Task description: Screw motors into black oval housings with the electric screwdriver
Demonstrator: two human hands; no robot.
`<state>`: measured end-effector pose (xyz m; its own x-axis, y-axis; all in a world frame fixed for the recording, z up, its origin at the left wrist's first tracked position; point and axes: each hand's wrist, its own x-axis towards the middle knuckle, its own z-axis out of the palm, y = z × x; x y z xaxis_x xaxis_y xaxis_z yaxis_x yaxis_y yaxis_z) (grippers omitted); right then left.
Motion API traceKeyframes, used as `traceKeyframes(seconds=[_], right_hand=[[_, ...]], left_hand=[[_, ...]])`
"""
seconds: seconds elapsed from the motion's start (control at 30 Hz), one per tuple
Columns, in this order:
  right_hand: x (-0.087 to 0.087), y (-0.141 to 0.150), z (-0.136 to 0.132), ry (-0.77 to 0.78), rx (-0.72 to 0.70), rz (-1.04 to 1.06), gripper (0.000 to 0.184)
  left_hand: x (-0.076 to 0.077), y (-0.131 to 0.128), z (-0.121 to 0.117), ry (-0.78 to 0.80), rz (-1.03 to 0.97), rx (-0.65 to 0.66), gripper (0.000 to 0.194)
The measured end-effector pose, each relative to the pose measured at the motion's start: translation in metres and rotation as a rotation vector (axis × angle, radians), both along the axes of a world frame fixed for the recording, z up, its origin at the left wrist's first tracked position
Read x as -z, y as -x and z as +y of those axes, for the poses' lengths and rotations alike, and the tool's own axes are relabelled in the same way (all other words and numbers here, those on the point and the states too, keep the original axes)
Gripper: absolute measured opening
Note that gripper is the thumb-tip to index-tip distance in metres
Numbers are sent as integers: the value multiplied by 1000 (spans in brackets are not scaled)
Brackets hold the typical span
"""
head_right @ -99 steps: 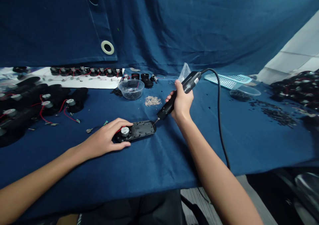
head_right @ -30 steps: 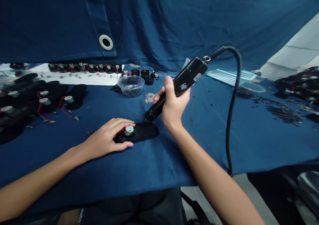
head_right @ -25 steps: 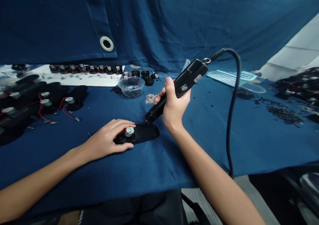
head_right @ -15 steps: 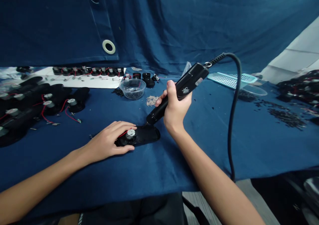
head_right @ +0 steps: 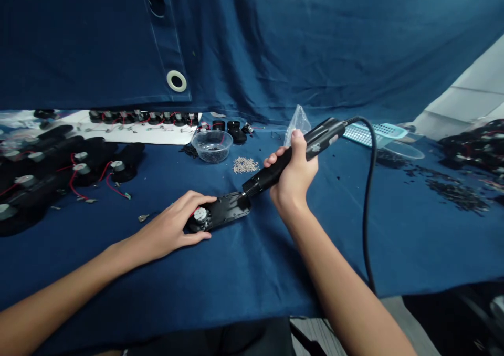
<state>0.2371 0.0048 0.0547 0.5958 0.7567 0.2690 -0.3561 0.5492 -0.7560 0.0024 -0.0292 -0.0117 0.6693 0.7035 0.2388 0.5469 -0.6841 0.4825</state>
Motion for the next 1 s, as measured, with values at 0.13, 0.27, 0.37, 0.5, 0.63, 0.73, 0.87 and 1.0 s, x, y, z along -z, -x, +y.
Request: traceKeyframes(seconds=[0.13,0.27,0.37,0.5,0.63,0.73,0.87,1.0], right_hand=[[1,-2,2,47,-41,37,35],[4,4,0,61,-64,9,37],[7,12,-3,42,-73,-42,37],[9,19,-6,16,-54,-97,38],[9,19,-6,13,-38,-112,37],[9,18,-5,7,-40,-121,35],[9,18,-6,2,-46,-125,33],[7,19,-8,1,-43,-122,34]], left_hand=[[-1,1,0,12,36,-18,58],[-1,1,1,15,33,-24,57],[0,1,1,14,31,-28,57],[-1,1,1,3,39,-24,55],[-2,1,1,6,40,-21,55],[-2,1,2,10,48,-23,56],[-1,1,2,-2,52,-32,55],[-1,1,2,-18,35,-26,55]])
